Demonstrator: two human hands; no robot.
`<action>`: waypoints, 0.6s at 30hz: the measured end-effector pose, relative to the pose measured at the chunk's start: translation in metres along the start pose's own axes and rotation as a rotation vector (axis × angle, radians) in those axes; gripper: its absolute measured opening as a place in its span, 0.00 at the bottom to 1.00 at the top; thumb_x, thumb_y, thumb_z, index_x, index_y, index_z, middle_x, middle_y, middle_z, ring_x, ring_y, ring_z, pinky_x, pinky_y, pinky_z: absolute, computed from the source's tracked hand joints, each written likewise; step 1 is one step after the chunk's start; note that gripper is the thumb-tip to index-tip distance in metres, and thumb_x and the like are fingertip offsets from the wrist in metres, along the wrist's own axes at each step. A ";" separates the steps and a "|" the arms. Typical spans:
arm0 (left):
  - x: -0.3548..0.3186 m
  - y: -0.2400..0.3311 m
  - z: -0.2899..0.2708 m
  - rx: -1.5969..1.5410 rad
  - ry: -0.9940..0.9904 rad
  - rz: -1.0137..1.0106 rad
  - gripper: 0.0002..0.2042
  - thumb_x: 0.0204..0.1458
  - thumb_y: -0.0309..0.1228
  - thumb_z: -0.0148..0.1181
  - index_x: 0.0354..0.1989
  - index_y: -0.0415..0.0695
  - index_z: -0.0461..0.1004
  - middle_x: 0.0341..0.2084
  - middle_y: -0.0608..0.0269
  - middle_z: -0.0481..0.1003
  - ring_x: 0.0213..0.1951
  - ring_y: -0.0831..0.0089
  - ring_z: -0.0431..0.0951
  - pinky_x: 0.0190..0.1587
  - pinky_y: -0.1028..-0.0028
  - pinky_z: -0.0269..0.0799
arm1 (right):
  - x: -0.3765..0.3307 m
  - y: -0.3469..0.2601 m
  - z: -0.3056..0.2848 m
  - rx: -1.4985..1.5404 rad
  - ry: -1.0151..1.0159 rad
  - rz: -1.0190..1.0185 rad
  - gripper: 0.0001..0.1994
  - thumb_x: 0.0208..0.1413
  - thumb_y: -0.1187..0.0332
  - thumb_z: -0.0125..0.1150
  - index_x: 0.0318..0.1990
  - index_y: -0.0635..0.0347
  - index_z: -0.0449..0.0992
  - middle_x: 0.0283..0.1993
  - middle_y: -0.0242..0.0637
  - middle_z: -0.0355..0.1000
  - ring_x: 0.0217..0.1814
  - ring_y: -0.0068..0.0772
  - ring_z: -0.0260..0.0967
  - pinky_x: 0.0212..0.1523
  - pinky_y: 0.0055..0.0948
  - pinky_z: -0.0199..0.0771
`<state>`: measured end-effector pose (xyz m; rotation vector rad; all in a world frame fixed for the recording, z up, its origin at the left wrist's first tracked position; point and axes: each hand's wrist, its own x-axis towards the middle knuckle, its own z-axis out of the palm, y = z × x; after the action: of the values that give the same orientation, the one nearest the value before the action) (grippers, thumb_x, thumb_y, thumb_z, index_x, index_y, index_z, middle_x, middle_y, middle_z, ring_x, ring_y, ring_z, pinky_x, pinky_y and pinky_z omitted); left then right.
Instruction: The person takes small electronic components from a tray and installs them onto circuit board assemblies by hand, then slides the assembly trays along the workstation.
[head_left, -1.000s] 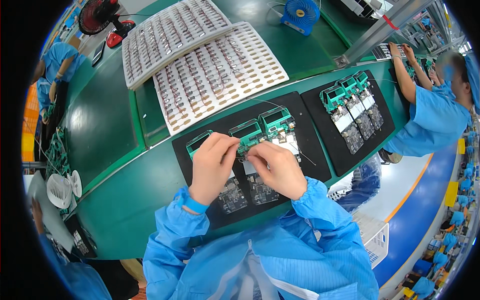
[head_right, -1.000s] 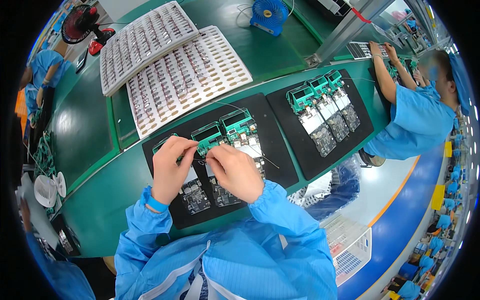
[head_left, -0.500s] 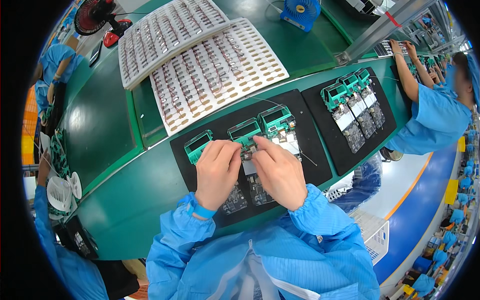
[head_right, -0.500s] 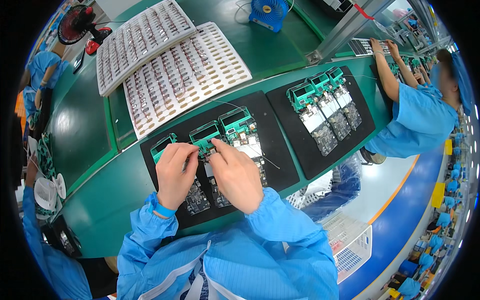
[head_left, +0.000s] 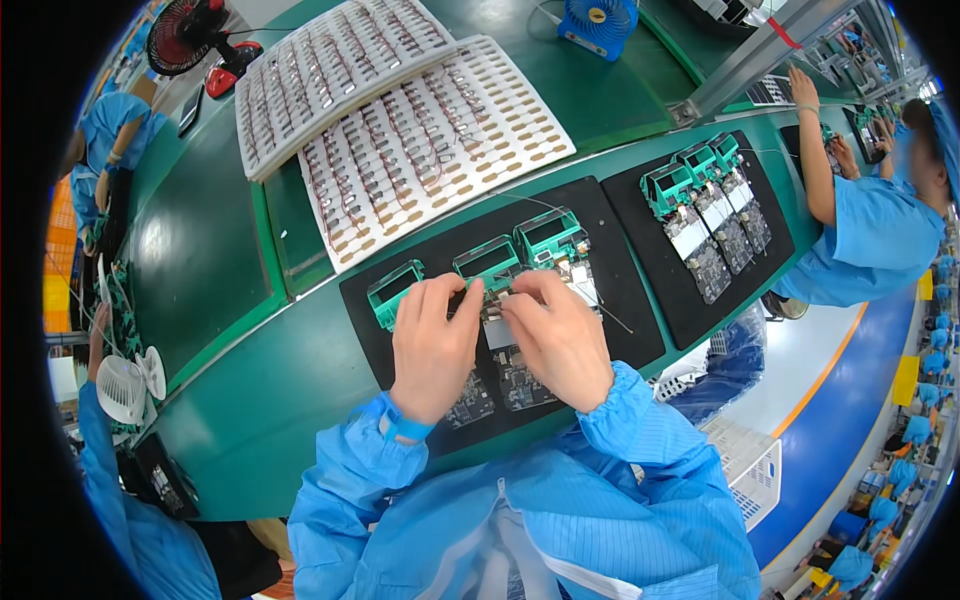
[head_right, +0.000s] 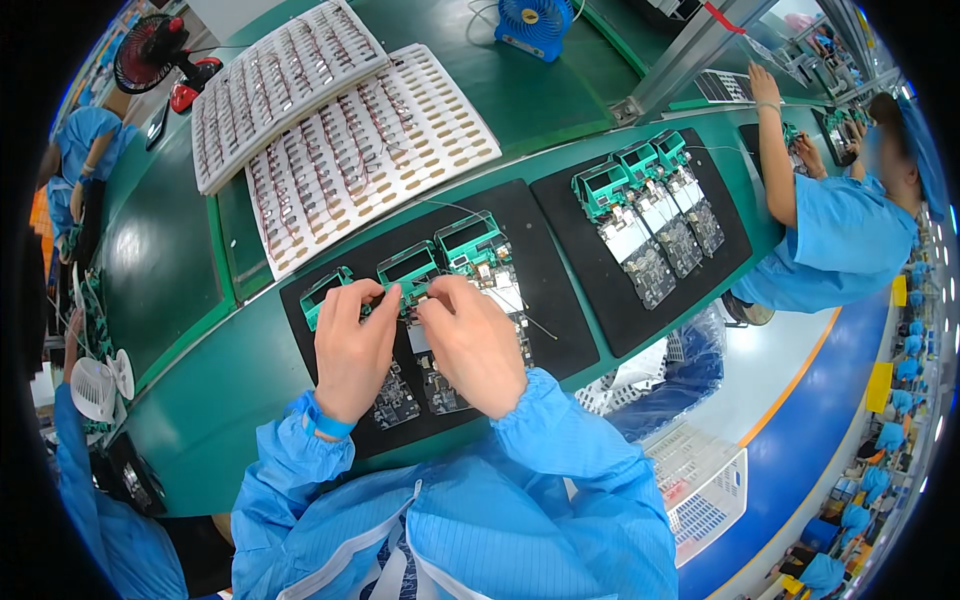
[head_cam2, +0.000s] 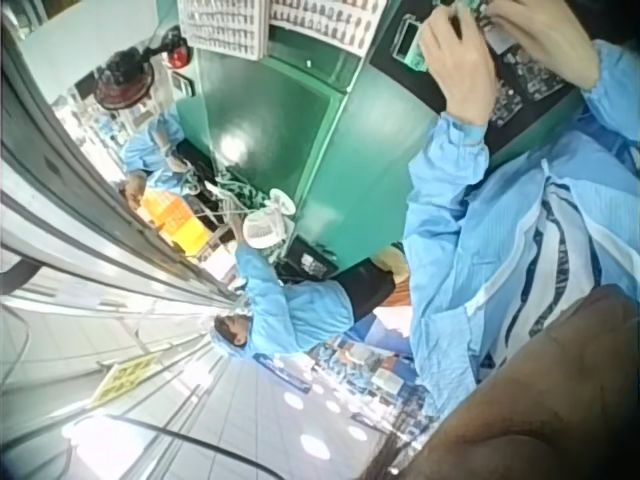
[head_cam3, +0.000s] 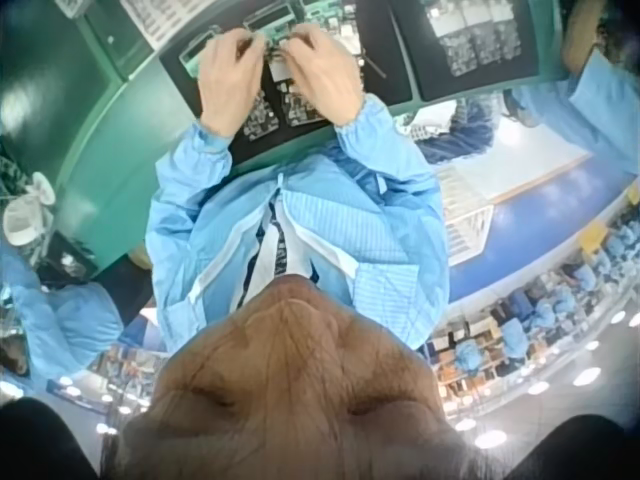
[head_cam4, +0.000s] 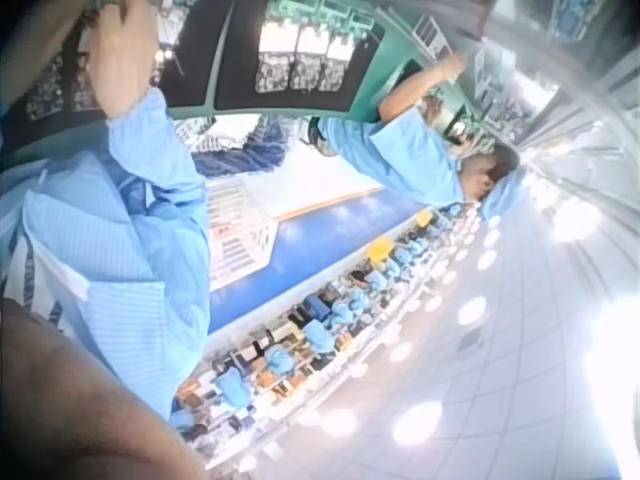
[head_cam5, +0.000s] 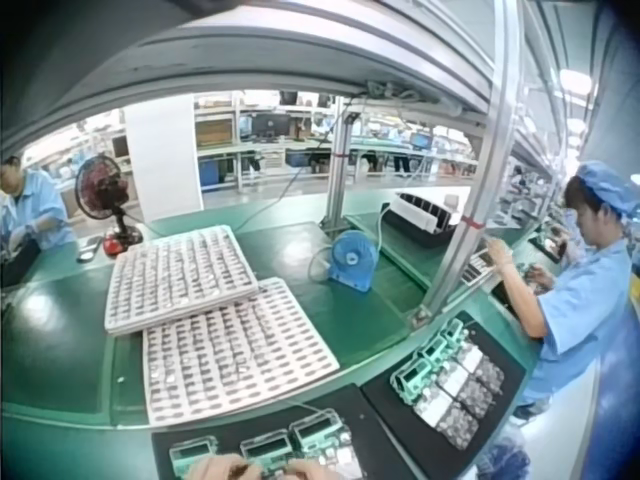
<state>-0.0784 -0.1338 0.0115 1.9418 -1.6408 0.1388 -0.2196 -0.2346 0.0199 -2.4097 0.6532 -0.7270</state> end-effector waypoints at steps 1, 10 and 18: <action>-0.004 -0.002 0.000 0.076 -0.018 0.028 0.21 0.41 0.19 0.64 0.48 0.39 0.78 0.44 0.55 0.73 0.46 0.59 0.74 0.47 0.63 0.70 | -0.001 0.003 0.000 -0.027 -0.011 -0.009 0.08 0.50 0.77 0.65 0.38 0.61 0.77 0.45 0.42 0.74 0.37 0.46 0.74 0.36 0.38 0.75; -0.011 -0.006 -0.008 0.149 -0.049 0.047 0.28 0.42 0.18 0.61 0.56 0.46 0.76 0.61 0.50 0.66 0.59 0.53 0.69 0.58 0.58 0.62 | -0.004 0.001 -0.021 0.552 -0.233 0.250 0.13 0.53 0.77 0.67 0.47 0.61 0.79 0.36 0.36 0.77 0.35 0.25 0.76 0.37 0.25 0.76; -0.040 0.014 -0.043 -1.405 -0.143 -0.735 0.14 0.64 0.21 0.50 0.57 0.35 0.70 0.43 0.55 0.77 0.42 0.70 0.81 0.46 0.72 0.77 | -0.007 -0.025 0.000 0.744 0.058 0.377 0.07 0.53 0.77 0.68 0.40 0.65 0.80 0.36 0.37 0.78 0.36 0.25 0.76 0.38 0.25 0.76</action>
<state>-0.0880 -0.0789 0.0346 1.2116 -0.5522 -1.1295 -0.2178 -0.2124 0.0327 -1.5416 0.6811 -0.7155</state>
